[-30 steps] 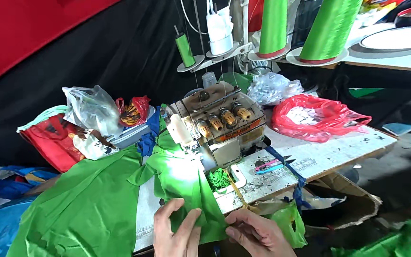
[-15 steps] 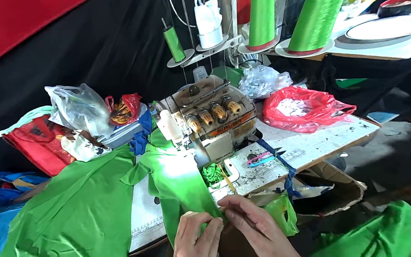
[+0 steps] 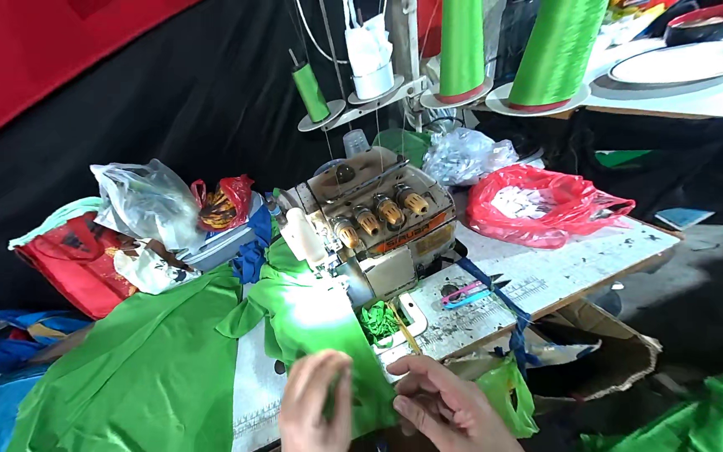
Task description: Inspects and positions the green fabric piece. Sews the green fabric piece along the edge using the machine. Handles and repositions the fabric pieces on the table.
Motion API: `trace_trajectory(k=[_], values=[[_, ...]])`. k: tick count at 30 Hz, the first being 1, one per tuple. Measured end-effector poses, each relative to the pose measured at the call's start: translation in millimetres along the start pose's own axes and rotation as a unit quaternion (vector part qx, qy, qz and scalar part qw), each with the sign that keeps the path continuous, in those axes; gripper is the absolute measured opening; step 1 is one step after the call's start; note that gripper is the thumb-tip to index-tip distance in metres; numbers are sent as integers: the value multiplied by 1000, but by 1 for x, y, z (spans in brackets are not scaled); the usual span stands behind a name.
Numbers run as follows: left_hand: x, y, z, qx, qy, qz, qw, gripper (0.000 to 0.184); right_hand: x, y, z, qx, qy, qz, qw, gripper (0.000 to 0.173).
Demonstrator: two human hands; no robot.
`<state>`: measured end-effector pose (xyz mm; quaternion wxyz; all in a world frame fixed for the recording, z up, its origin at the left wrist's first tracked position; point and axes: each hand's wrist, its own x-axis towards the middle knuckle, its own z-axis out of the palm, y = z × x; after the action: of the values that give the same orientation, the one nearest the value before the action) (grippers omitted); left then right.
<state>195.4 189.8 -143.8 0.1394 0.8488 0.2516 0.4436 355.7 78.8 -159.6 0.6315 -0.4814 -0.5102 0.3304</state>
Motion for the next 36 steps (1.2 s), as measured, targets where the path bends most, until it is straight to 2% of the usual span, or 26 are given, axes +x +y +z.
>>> trace_trajectory(k=[3, 5, 9, 17, 23, 25, 27, 30, 33, 36], values=[[29, -28, 1, 96, 60, -11, 993, 24, 7, -6, 11, -35, -10, -80, 996, 24], [40, -42, 3, 153, 48, -23, 987, 25, 14, -12, 18, -50, -14, -126, 991, 21], [52, -57, -2, 159, 36, -18, 986, 17, 28, -25, 29, -30, -21, -170, 985, 15], [72, -56, -22, 157, -88, -40, 983, 17, 46, -36, 34, 0, -24, -206, 978, 13], [80, -53, -28, 172, -164, -24, 971, 23, 36, -33, 8, 99, 24, -141, 985, 10], [79, -50, -27, 190, -170, -19, 967, 24, 30, -30, 2, 105, 18, -112, 988, 10], [77, -49, -24, 215, -160, -9, 963, 23, 23, -26, 0, 89, -1, -89, 992, 11], [76, -44, -22, 209, -140, 18, 968, 13, 11, -11, -5, 49, -14, -69, 996, 13], [71, -39, -17, 181, -147, 50, 971, 29, -2, 7, -15, -2, -15, -24, 1000, 15], [63, -29, -7, 195, -123, 19, 973, 26, -11, 26, -15, -14, 2, 1, 1000, 14]])
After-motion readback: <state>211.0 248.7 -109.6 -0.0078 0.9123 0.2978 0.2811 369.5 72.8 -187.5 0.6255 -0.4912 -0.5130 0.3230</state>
